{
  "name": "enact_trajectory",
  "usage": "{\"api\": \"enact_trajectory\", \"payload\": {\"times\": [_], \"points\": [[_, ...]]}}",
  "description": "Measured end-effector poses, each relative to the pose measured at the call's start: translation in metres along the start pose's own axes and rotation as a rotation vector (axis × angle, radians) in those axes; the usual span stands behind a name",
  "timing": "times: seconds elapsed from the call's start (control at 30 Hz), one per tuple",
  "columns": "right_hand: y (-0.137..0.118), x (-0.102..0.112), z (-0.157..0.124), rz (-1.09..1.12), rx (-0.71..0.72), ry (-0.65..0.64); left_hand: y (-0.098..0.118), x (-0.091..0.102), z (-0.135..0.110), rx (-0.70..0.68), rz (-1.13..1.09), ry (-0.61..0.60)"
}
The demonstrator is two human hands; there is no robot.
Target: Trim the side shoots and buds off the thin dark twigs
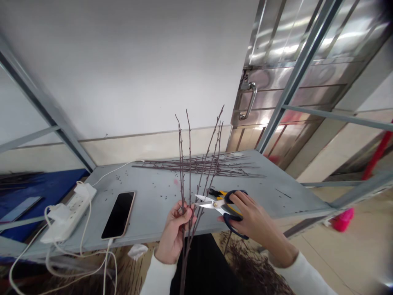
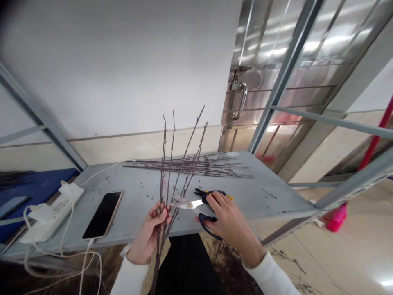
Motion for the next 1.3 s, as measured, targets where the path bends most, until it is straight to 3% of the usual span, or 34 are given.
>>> {"api": "enact_trajectory", "payload": {"times": [0.33,0.8,1.07,1.3], "points": [[-0.003,0.01,0.005,-0.063,0.06,-0.061,0.01,-0.007,-0.007,-0.086,0.08,0.011],[0.004,0.004,0.007,0.053,-0.033,-0.182,0.009,-0.006,-0.003,-0.111,0.126,0.003],[0.0,0.014,0.01,0.117,-0.061,-0.119,0.008,-0.004,-0.003,-0.132,0.071,0.027],[-0.006,0.006,0.005,0.119,-0.114,-0.124,0.009,-0.005,-0.005,-0.195,0.061,0.008]]}}
Point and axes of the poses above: each hand's wrist, its own z-axis towards the middle knuckle, its own x-axis out of the back of the hand, y = z × x, the point moved 7 cm from there along z, towards the middle knuckle, and after that the axes turned 12 degrees about y, right-handed, at the moved point
